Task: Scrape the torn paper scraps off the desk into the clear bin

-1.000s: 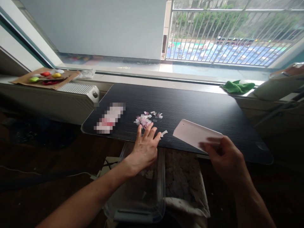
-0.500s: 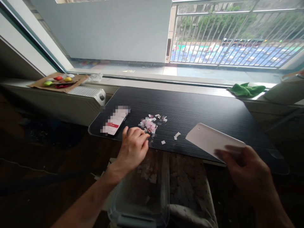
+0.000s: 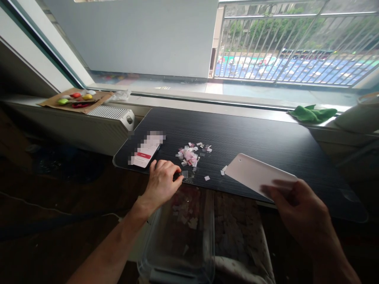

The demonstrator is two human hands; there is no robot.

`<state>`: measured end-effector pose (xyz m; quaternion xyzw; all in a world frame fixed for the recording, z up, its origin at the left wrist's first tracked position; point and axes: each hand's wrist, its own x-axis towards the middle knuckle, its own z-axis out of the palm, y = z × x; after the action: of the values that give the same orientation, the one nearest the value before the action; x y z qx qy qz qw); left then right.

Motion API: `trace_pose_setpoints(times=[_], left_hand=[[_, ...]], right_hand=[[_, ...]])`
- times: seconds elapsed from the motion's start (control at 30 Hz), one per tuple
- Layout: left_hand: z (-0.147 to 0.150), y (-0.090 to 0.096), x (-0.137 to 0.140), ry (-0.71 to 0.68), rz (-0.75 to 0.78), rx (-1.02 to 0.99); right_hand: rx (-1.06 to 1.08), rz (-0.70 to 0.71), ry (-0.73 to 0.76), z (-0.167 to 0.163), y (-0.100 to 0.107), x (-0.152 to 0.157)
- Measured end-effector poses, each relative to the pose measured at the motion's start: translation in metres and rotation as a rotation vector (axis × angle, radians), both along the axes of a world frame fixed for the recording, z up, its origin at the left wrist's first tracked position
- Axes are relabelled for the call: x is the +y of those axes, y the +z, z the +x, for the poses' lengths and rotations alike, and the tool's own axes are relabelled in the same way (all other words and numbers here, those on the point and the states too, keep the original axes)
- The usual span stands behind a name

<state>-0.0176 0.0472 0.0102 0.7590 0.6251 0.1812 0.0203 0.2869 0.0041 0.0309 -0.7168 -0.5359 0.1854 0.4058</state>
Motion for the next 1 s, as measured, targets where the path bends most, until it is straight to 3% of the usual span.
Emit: trace_pose_setpoints(times=[0.2, 0.33, 0.43, 0.67, 1.0], left_hand=[[0.012, 0.006, 0.0, -0.012, -0.084, 0.016], [0.011, 0.007, -0.009, -0.044, -0.133, -0.015], [0.004, 0.004, -0.016, -0.042, -0.125, -0.043], [-0.002, -0.004, -0.021, 0.018, -0.037, -0.04], [0.002, -0.007, -0.034, -0.064, -0.017, -0.169]], right_hand=[[0.097, 0.033, 0.032, -0.015, -0.001, 0.001], [0.256, 0.029, 0.206, -0.04, -0.007, 0.012], [0.241, -0.017, 0.299, -0.055, -0.015, 0.024], [0.202, -0.149, 0.317, -0.068, -0.032, 0.039], [0.255, -0.226, 0.366, -0.074, -0.024, 0.022]])
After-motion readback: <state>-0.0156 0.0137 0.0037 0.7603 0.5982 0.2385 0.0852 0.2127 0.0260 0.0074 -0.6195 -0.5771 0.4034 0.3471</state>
